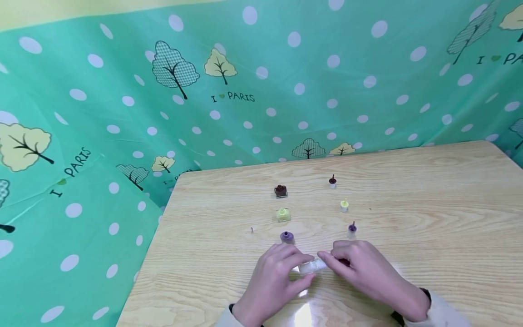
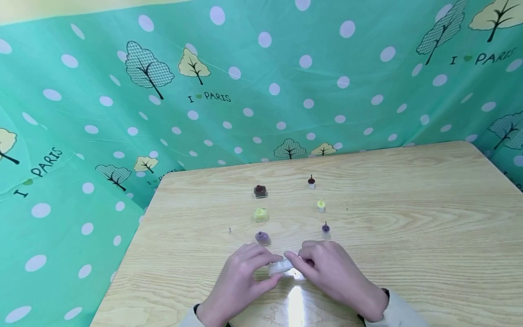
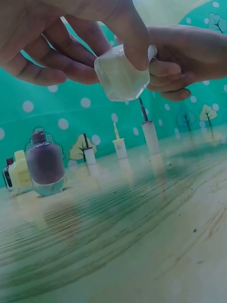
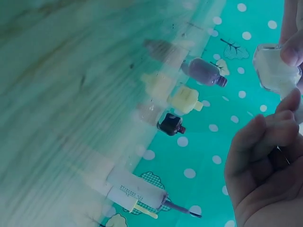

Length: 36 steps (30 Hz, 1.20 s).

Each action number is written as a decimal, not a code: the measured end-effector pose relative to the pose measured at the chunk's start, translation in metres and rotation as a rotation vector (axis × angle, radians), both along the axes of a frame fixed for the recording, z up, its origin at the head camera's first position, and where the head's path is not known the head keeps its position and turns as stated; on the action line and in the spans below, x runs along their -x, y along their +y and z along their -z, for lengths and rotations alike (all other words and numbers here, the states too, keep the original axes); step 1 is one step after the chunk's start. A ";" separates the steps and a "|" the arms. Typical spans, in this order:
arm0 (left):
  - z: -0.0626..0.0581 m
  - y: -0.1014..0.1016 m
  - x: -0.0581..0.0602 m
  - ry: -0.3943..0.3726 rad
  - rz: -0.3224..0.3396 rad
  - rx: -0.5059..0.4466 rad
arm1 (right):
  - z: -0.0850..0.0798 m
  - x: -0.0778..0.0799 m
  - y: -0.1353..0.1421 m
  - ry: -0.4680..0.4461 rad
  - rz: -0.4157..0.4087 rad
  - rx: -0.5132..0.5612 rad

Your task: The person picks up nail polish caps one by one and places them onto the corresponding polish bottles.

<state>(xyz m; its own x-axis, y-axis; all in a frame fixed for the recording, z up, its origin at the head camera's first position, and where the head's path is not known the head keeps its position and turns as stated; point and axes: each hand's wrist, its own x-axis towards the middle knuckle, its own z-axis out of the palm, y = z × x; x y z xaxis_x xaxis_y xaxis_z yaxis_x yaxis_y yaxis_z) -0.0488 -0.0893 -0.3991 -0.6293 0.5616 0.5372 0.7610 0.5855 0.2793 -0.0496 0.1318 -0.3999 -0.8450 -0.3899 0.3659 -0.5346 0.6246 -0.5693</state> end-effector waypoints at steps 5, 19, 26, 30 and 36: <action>0.000 -0.002 0.001 -0.017 -0.006 -0.011 | -0.008 -0.001 0.007 -0.110 -0.034 -0.003; 0.006 -0.006 0.001 -0.055 0.009 -0.028 | 0.006 0.003 0.021 0.285 -0.280 0.084; 0.009 -0.007 0.001 -0.057 0.020 -0.049 | 0.007 0.004 0.020 0.318 -0.294 0.060; 0.008 -0.007 0.000 -0.054 0.018 -0.046 | 0.007 0.004 0.019 0.302 -0.290 0.086; 0.007 -0.006 -0.002 -0.040 0.025 -0.055 | 0.006 0.002 0.016 0.272 -0.227 0.046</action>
